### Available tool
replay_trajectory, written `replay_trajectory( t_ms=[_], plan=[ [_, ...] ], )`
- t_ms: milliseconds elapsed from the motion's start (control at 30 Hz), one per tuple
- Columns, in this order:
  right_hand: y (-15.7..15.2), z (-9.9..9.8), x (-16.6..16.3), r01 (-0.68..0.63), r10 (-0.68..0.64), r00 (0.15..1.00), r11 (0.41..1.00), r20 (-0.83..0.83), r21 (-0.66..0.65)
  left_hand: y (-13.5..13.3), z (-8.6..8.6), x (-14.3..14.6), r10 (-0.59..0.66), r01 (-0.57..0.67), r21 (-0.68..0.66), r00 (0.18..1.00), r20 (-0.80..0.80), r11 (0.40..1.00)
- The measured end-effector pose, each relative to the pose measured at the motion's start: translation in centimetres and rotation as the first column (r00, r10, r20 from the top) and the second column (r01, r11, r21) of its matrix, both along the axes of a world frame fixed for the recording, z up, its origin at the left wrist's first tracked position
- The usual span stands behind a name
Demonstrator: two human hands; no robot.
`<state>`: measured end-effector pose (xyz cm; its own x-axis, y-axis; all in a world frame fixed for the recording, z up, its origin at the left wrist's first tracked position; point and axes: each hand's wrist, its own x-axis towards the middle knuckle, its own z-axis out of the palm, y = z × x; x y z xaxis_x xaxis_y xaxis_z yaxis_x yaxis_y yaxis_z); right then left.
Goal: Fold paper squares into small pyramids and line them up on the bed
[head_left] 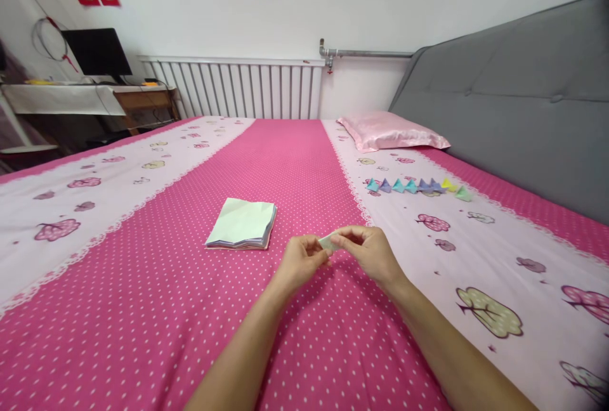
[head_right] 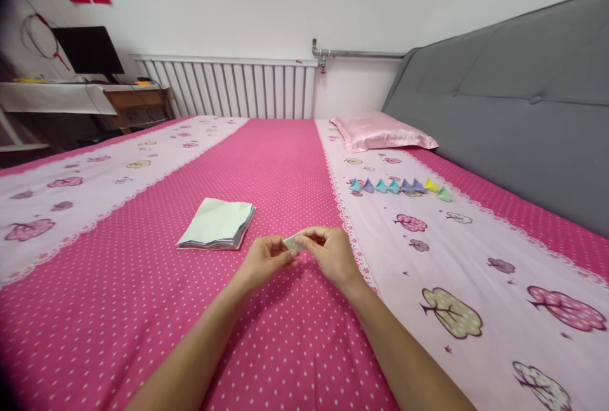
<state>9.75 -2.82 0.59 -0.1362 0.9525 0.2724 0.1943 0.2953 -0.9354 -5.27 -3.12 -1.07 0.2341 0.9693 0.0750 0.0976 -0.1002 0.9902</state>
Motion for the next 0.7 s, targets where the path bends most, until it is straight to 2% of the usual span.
replay_trajectory(
  t_ms=[100,167,300,467,700],
  plan=[
    [0.4,-0.8,0.1,-0.001,-0.009,0.991,0.997,0.134,0.072,0.4,-0.5,-0.5,0.129,-0.109,0.122,0.976,-0.174,0.987],
    [0.6,-1.4,0.2,-0.003,-0.026,0.972,0.992,0.233,0.123,0.6,-0.7,-0.8,0.214,-0.172,0.192,0.95,-0.226,0.966],
    [0.9,-2.4,0.0,-0.026,-0.027,0.935,0.989,0.354,0.144,0.7,-0.9,-1.0,0.24,-0.158,0.267,0.92,-0.309,0.951],
    [0.8,-2.6,-0.2,-0.03,0.0,0.947,0.996,0.322,0.088,0.5,-1.1,-0.8,0.256,-0.137,0.327,0.899,-0.355,0.935],
    [0.8,-2.5,-0.4,-0.028,-0.002,0.954,0.995,0.3,0.096,0.5,-1.1,-0.7,0.283,-0.143,0.344,0.871,-0.402,0.928]
  ],
)
